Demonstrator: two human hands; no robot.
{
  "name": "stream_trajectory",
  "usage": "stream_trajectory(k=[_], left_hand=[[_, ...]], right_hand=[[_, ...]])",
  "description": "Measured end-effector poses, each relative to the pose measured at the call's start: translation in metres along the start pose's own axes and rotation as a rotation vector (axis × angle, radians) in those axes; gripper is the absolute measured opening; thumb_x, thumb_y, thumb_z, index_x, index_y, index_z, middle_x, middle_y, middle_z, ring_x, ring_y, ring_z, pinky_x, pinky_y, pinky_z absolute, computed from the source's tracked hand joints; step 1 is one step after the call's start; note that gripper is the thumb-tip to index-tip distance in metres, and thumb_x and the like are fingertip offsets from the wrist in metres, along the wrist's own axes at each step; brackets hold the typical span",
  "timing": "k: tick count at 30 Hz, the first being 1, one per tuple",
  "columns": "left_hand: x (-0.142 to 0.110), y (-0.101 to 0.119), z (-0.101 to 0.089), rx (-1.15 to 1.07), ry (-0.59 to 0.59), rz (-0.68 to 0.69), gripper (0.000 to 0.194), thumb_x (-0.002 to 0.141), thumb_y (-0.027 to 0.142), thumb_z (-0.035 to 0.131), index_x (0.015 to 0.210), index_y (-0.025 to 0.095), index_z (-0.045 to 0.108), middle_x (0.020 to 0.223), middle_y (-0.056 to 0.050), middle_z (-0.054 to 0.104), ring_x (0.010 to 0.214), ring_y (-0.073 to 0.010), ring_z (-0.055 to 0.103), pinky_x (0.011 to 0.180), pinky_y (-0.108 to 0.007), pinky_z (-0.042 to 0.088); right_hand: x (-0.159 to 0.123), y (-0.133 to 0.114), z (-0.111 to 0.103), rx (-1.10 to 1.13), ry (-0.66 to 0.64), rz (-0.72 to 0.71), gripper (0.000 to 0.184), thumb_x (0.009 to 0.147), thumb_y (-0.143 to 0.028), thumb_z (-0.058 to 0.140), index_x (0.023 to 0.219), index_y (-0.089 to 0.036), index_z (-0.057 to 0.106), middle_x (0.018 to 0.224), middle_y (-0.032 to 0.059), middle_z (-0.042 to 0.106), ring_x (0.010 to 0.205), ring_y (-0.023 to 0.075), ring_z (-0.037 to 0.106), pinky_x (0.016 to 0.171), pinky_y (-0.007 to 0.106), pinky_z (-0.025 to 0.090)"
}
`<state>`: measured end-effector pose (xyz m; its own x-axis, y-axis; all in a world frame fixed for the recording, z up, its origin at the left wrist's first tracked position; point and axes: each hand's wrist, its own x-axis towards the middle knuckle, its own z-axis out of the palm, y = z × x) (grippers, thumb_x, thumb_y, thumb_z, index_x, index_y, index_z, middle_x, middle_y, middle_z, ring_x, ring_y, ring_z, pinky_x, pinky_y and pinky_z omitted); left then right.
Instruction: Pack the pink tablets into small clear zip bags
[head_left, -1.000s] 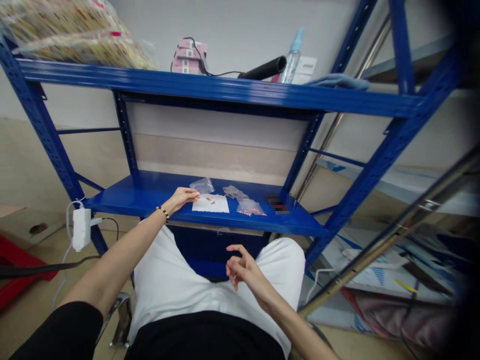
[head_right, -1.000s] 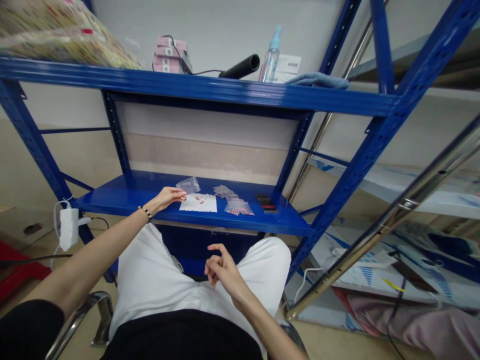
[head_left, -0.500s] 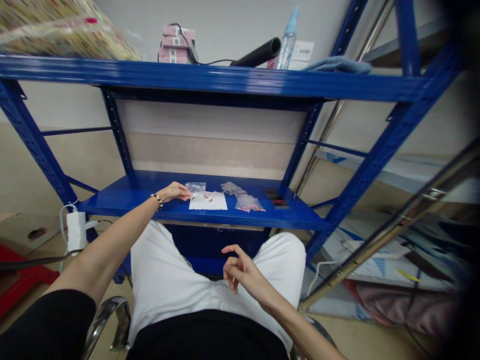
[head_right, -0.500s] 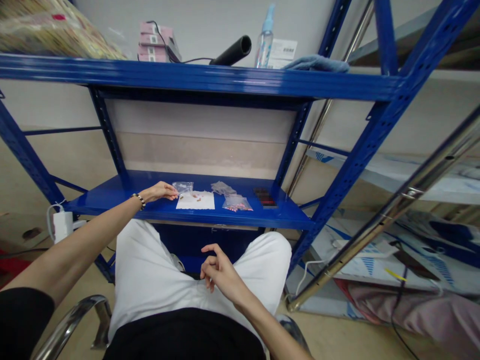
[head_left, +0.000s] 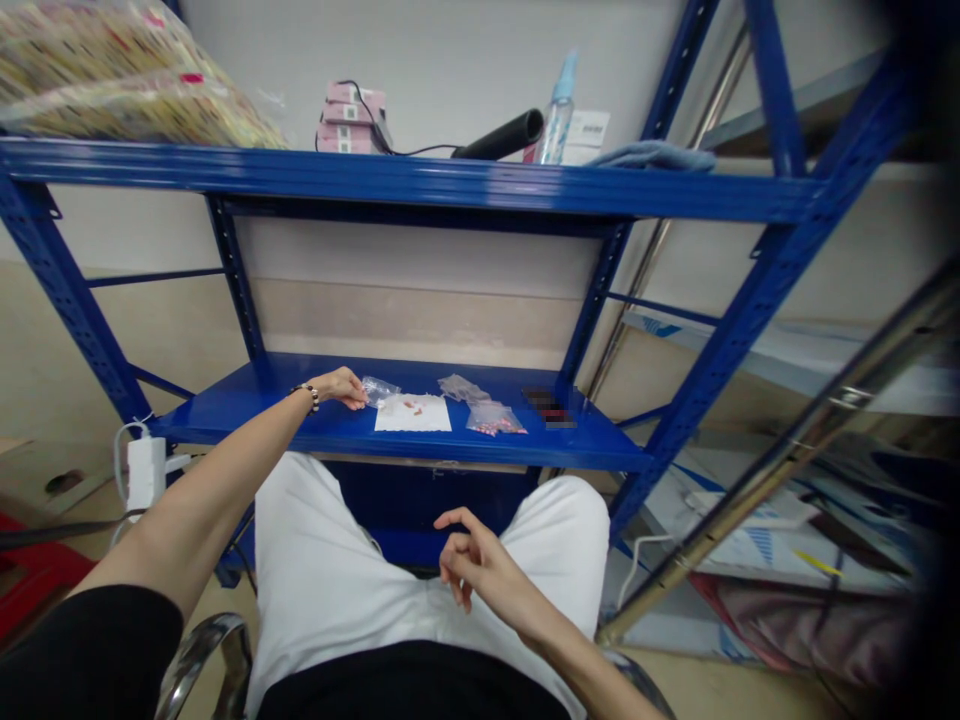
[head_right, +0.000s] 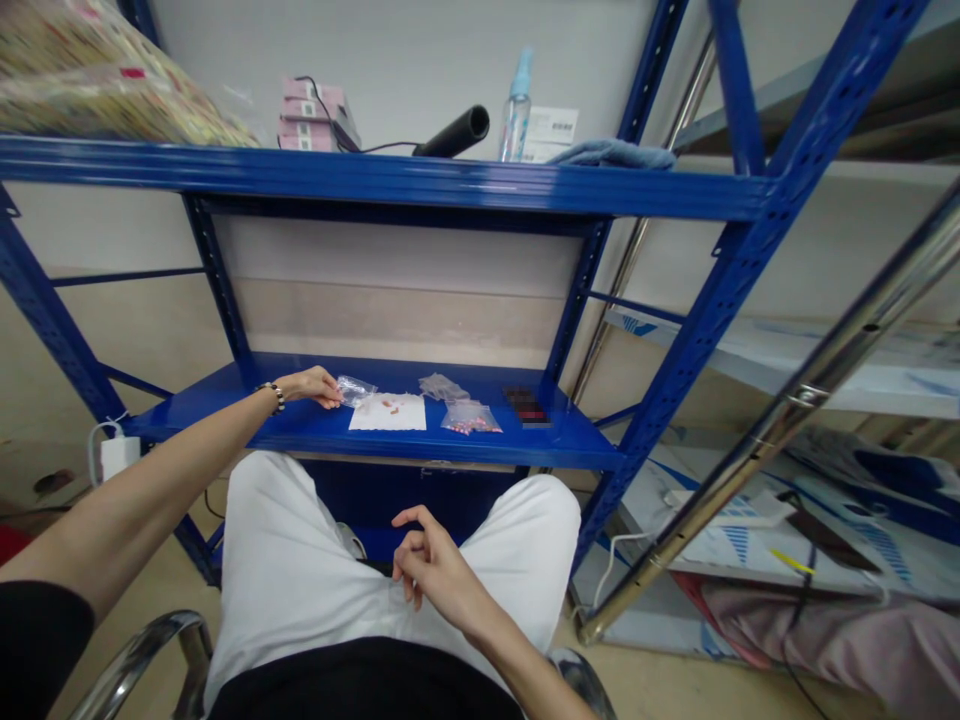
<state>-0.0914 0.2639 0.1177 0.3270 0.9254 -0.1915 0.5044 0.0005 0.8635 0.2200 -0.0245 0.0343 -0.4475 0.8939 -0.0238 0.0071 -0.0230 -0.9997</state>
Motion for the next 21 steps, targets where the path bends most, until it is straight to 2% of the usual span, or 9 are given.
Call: stream_trajectory(k=[5,9,13,16,21], left_hand=[[0.021,0.028,-0.003,0.215,-0.061,-0.047,0.021,0.053,0.023,0.085,0.064,0.012,0.071,0.058,-0.005,0.07,0.057,-0.0155,0.065,0.065,-0.026,0.055],[0.037,0.049,0.01,0.365,-0.07,-0.044,0.018,0.056,0.025,0.082,0.06,0.013,0.069,0.053,-0.004,0.067,0.055,-0.0152,0.063,0.064,-0.026,0.054],[0.042,0.066,0.024,0.483,-0.061,-0.007,0.02,0.057,0.028,0.082,0.058,0.013,0.069,0.05,-0.004,0.065,0.051,-0.0139,0.059,0.056,-0.024,0.049],[0.04,0.073,0.029,0.532,-0.017,0.054,0.02,0.06,0.031,0.08,0.06,0.014,0.069,0.053,-0.003,0.065,0.048,-0.0113,0.054,0.053,-0.022,0.044],[0.036,0.072,0.034,0.587,0.058,0.124,0.027,0.069,0.037,0.073,0.057,0.014,0.066,0.051,-0.003,0.063,0.045,-0.0099,0.046,0.05,-0.023,0.037]], right_hand=[[0.001,0.002,0.001,0.003,0.003,-0.008,0.032,0.086,-0.034,0.058,0.11,-0.021,0.041,0.069,-0.0058,0.057,0.045,0.0077,0.05,0.038,0.016,0.037],[-0.001,0.002,0.003,-0.025,-0.009,-0.008,0.029,0.087,-0.033,0.057,0.109,-0.021,0.043,0.069,-0.0057,0.057,0.045,0.0072,0.05,0.038,0.015,0.037],[-0.003,0.0,0.003,-0.049,-0.018,-0.017,0.025,0.089,-0.032,0.055,0.109,-0.02,0.044,0.07,-0.0053,0.057,0.047,0.0069,0.05,0.04,0.016,0.038],[-0.004,-0.003,0.003,-0.061,-0.018,-0.022,0.024,0.09,-0.031,0.055,0.108,-0.02,0.046,0.07,-0.0051,0.057,0.048,0.0071,0.05,0.041,0.017,0.039],[-0.004,-0.008,0.003,-0.09,-0.022,-0.03,0.022,0.09,-0.032,0.054,0.107,-0.019,0.048,0.069,-0.0045,0.056,0.048,0.0077,0.049,0.041,0.017,0.039]])
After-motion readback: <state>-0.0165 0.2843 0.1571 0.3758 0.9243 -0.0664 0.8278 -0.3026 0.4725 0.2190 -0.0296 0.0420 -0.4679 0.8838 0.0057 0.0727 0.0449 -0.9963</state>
